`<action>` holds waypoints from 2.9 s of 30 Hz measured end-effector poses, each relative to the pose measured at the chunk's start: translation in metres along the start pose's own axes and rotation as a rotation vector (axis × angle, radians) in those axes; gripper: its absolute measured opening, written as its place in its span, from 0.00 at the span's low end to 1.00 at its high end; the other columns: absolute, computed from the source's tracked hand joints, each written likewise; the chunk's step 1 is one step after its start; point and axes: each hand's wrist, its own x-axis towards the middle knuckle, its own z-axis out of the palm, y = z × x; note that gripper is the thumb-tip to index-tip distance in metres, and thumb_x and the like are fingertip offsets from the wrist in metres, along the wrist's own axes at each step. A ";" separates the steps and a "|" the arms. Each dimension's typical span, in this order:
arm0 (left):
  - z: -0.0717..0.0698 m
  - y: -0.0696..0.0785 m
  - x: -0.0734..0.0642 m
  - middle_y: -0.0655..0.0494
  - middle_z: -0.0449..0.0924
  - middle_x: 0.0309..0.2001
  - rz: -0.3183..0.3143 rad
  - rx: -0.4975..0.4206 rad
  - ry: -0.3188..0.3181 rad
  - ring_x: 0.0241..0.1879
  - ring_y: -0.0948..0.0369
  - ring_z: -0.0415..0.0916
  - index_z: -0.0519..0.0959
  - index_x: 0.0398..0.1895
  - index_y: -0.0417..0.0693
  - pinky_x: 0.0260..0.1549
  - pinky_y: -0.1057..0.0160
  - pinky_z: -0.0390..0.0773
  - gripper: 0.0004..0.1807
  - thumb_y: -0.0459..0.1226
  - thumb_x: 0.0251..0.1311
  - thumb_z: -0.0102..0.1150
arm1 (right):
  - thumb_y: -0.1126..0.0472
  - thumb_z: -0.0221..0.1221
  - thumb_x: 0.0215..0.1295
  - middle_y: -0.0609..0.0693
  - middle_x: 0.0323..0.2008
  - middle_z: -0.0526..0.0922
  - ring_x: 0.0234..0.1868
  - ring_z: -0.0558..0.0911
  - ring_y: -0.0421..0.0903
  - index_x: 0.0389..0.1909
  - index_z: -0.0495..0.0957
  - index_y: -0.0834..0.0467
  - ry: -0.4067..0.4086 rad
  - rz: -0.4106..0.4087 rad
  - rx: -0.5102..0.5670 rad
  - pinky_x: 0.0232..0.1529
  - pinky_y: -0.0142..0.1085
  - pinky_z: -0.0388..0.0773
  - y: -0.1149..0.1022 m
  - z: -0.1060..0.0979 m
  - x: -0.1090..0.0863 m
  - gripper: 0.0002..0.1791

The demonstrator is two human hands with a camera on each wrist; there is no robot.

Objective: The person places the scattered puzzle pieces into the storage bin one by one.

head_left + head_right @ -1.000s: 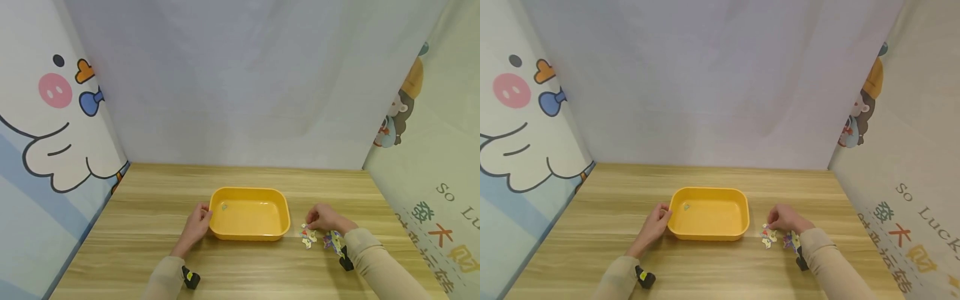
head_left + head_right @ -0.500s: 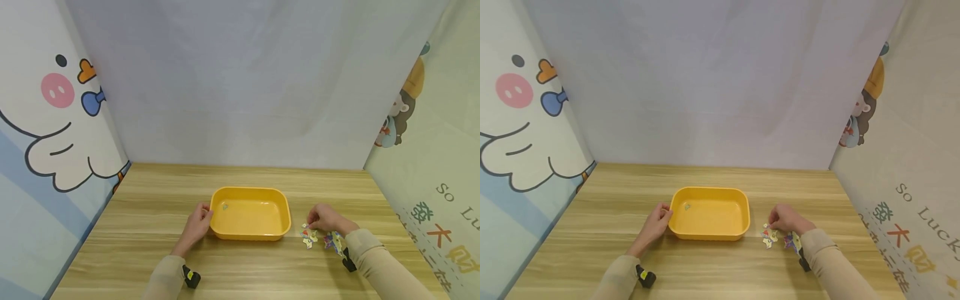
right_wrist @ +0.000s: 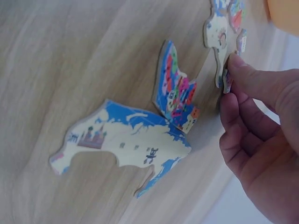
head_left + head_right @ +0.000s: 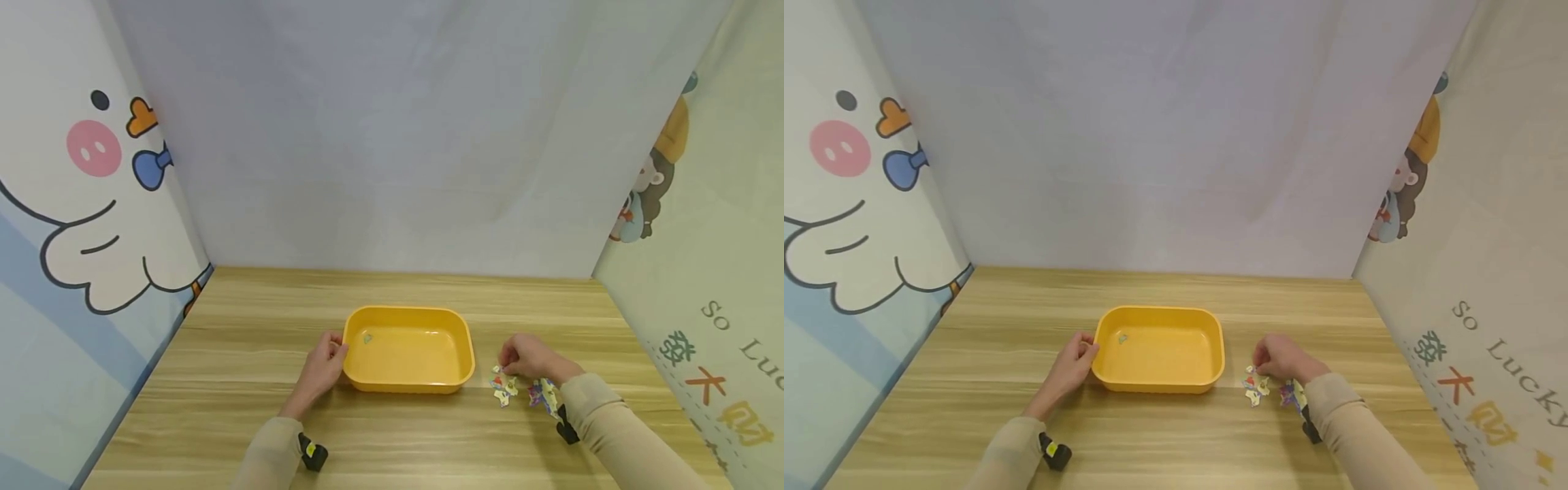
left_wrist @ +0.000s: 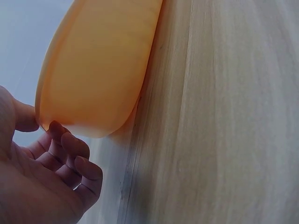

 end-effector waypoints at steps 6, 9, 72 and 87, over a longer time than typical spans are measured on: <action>0.000 -0.001 0.001 0.46 0.76 0.28 -0.005 0.005 0.001 0.27 0.57 0.70 0.67 0.48 0.38 0.27 0.61 0.70 0.09 0.34 0.70 0.48 | 0.71 0.67 0.52 0.44 0.24 0.78 0.26 0.76 0.40 0.27 0.78 0.60 -0.004 0.005 0.010 0.30 0.34 0.75 -0.003 -0.001 0.000 0.07; 0.000 -0.001 0.000 0.45 0.77 0.29 0.000 0.010 0.005 0.28 0.57 0.70 0.68 0.47 0.38 0.28 0.61 0.71 0.09 0.34 0.69 0.48 | 0.73 0.66 0.51 0.45 0.23 0.78 0.25 0.76 0.39 0.25 0.78 0.61 -0.006 -0.036 0.031 0.28 0.33 0.75 -0.003 -0.003 -0.001 0.07; -0.001 -0.006 -0.002 0.47 0.75 0.27 0.046 -0.036 0.018 0.25 0.58 0.70 0.67 0.47 0.37 0.24 0.61 0.72 0.08 0.33 0.70 0.47 | 0.70 0.60 0.63 0.49 0.29 0.83 0.32 0.80 0.46 0.34 0.82 0.65 0.100 -0.069 0.050 0.35 0.39 0.77 -0.082 -0.043 0.056 0.03; -0.004 -0.005 -0.002 0.48 0.74 0.25 0.064 -0.003 0.038 0.25 0.59 0.69 0.67 0.45 0.38 0.25 0.61 0.70 0.07 0.32 0.69 0.48 | 0.71 0.60 0.62 0.50 0.29 0.83 0.31 0.80 0.46 0.34 0.82 0.66 0.098 -0.106 0.064 0.35 0.37 0.76 -0.113 -0.029 0.084 0.03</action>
